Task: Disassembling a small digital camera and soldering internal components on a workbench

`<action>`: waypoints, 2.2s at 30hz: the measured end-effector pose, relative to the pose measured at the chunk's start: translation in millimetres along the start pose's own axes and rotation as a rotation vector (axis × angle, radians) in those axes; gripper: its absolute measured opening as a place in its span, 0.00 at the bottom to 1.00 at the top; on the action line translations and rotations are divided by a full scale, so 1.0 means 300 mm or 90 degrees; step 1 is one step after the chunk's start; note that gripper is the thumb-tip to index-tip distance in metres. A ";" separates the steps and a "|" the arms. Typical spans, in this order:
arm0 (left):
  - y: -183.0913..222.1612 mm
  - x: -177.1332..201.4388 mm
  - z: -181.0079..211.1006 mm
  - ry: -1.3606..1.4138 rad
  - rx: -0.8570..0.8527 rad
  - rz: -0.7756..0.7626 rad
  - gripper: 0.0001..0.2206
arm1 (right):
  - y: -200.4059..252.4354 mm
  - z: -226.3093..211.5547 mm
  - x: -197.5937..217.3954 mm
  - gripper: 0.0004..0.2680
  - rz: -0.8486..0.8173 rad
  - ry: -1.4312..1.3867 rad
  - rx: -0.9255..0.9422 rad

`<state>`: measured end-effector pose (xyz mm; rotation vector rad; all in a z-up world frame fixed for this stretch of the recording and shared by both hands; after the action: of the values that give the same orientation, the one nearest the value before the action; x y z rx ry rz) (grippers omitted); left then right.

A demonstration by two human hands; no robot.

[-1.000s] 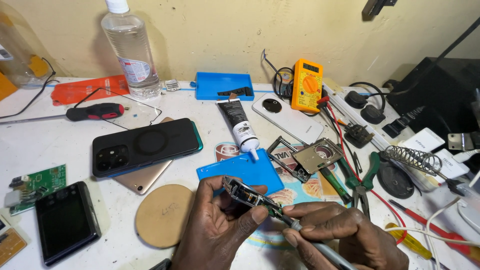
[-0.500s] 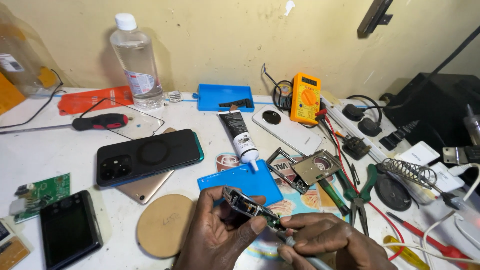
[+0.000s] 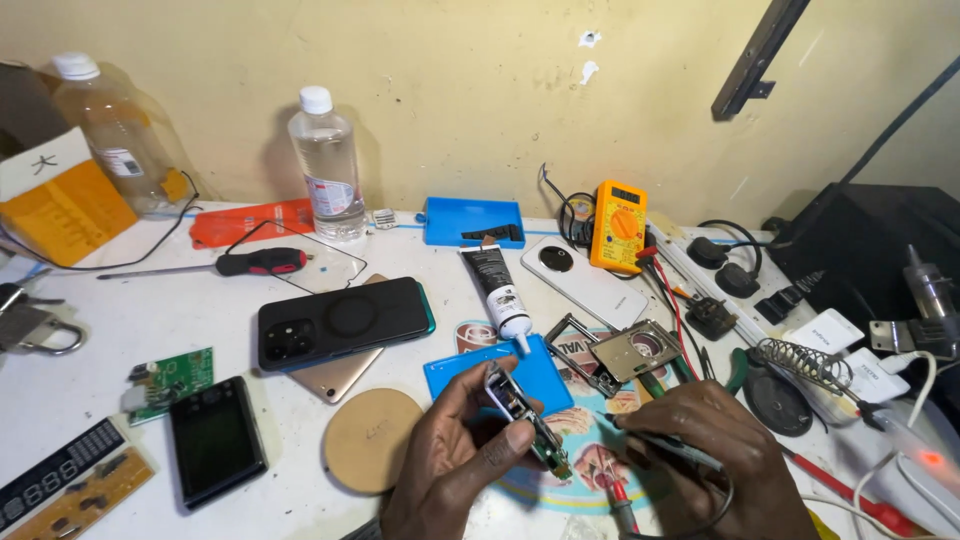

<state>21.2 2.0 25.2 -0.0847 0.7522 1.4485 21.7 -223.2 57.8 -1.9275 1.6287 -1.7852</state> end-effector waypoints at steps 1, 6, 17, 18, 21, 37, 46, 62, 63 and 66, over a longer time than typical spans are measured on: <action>0.013 -0.010 0.013 -0.007 0.020 0.008 0.35 | -0.001 -0.006 0.000 0.11 -0.001 -0.001 0.012; -0.035 -0.058 0.032 0.130 -0.052 -0.017 0.20 | 0.070 0.086 -0.011 0.07 -0.143 0.110 -0.028; -0.086 -0.034 -0.037 0.287 0.035 0.025 0.22 | 0.115 0.219 0.036 0.31 -0.637 0.496 -0.257; -0.074 -0.027 -0.030 0.238 0.036 0.024 0.23 | 0.094 0.172 0.065 0.25 -0.418 0.437 -0.199; -0.079 -0.014 -0.006 0.130 0.059 -0.002 0.27 | 0.004 0.087 0.100 0.20 -0.125 0.307 -0.123; -0.045 0.017 0.069 -0.131 -0.255 -0.041 0.18 | -0.126 -0.010 -0.182 0.17 0.093 -0.553 -0.376; -0.044 0.002 0.050 -0.204 -0.235 0.015 0.17 | -0.127 -0.026 -0.207 0.15 0.109 -0.593 -0.359; -0.026 -0.005 0.046 -0.279 -0.202 0.125 0.13 | -0.118 -0.022 -0.214 0.16 0.081 -0.550 -0.392; -0.025 -0.007 0.047 -0.279 -0.201 0.124 0.13 | -0.116 -0.022 -0.214 0.17 0.082 -0.550 -0.405; -0.020 -0.011 0.047 -0.275 -0.193 0.118 0.14 | -0.111 -0.020 -0.219 0.16 0.089 -0.554 -0.405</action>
<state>32.7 5.1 35.4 0.0675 0.1896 1.6762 52.7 -159.8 35.6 -2.2156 1.9534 -0.2233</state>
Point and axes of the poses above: each hand's wrist, its own y-axis away from the middle knuckle, its own x-axis out of the back of the hand, z = x × y, the point moved 3 cm from there along -y, towards the middle knuckle, and after that the axes turned 8 degrees about x, right-handed, at the moved point
